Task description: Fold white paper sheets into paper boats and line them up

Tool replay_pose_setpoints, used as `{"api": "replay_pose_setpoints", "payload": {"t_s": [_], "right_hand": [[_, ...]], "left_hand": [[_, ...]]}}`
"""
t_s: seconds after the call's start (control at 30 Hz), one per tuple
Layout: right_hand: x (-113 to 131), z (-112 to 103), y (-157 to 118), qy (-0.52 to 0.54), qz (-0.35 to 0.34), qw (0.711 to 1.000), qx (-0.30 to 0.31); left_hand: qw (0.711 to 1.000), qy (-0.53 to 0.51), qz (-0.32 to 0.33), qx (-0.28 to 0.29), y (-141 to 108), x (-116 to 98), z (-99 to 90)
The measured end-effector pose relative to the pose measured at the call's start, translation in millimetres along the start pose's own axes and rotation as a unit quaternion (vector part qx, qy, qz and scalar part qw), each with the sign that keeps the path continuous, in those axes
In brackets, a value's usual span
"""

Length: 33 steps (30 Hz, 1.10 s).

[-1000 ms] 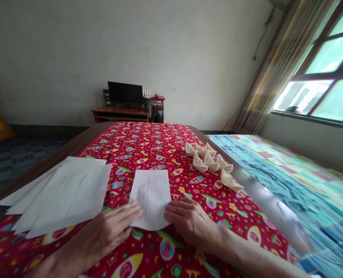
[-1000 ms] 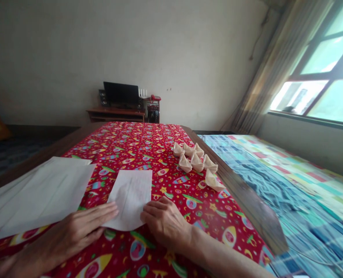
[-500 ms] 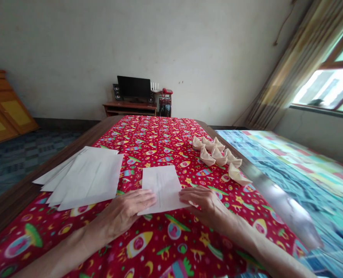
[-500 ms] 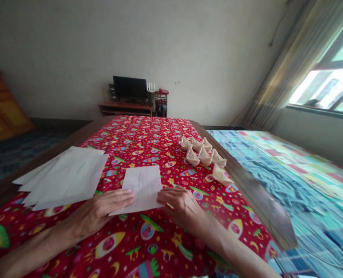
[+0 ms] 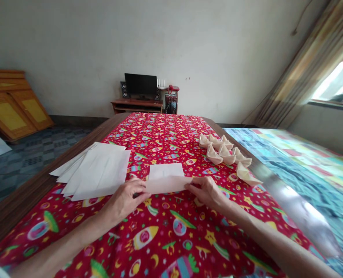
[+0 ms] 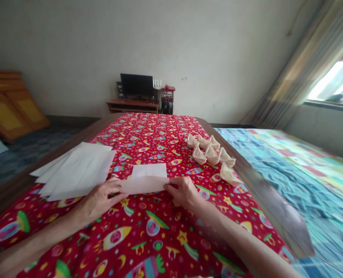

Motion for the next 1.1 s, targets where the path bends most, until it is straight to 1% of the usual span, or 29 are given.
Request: {"api": "replay_pose_setpoints", "payload": {"t_s": [0.07,0.13,0.27,0.47,0.6,0.73,0.8,0.87,0.93,0.97,1.0,1.07,1.1], "right_hand": [[-1.3,1.2,8.2,0.009,0.012,1.000,-0.004],[-1.6,2.0,16.9,0.001,0.024,1.000,-0.013],[-0.2,2.3,29.3,-0.051,0.052,0.997,-0.030],[2.3,-0.4,34.9,-0.128,0.069,0.988,-0.047],[4.7,0.1,39.3,-0.180,0.067,0.981,-0.036],[6.7,1.2,44.5,-0.228,0.082,0.970,-0.027],[6.9,2.0,46.5,-0.242,0.093,0.966,-0.018],[6.8,2.4,48.0,-0.254,0.100,0.962,-0.014],[6.5,2.8,49.0,-0.263,0.100,0.960,-0.012],[6.5,3.0,49.3,-0.265,0.098,0.959,-0.012],[6.7,3.1,49.4,-0.267,0.095,0.959,-0.012],[7.6,3.2,49.4,-0.269,0.088,0.959,-0.012],[8.4,2.9,49.2,-0.270,0.086,0.959,-0.013]], "left_hand": [[0.999,-0.011,-0.034,0.008,4.7,4.9,0.5],[0.998,0.001,-0.059,0.013,10.3,7.6,1.1],[0.996,0.043,-0.082,0.021,20.8,8.6,3.0],[0.993,0.083,-0.089,0.009,28.2,11.7,6.4],[0.989,0.111,-0.094,0.013,32.3,14.6,7.1],[0.986,0.128,-0.102,0.038,36.1,19.8,7.7],[0.985,0.138,-0.101,0.029,37.2,20.6,6.0],[0.984,0.153,-0.090,-0.023,38.0,15.5,0.6],[0.979,0.173,-0.066,-0.080,38.5,3.3,-3.9],[0.978,0.184,-0.048,-0.090,39.1,-4.8,-3.5],[0.978,0.195,-0.026,-0.071,40.3,-13.1,0.5],[0.976,0.213,0.041,0.008,41.6,-30.3,15.1],[0.973,0.218,0.064,0.042,41.3,-36.5,22.4]]}}
Point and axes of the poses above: each hand's wrist, its own y-axis towards the middle knuckle, its own z-axis out of the palm, x = y × z, the point moved 5 cm from there along y, towards the middle knuckle, and after that the axes turned 6 degrees about x, right-handed, at the moved point
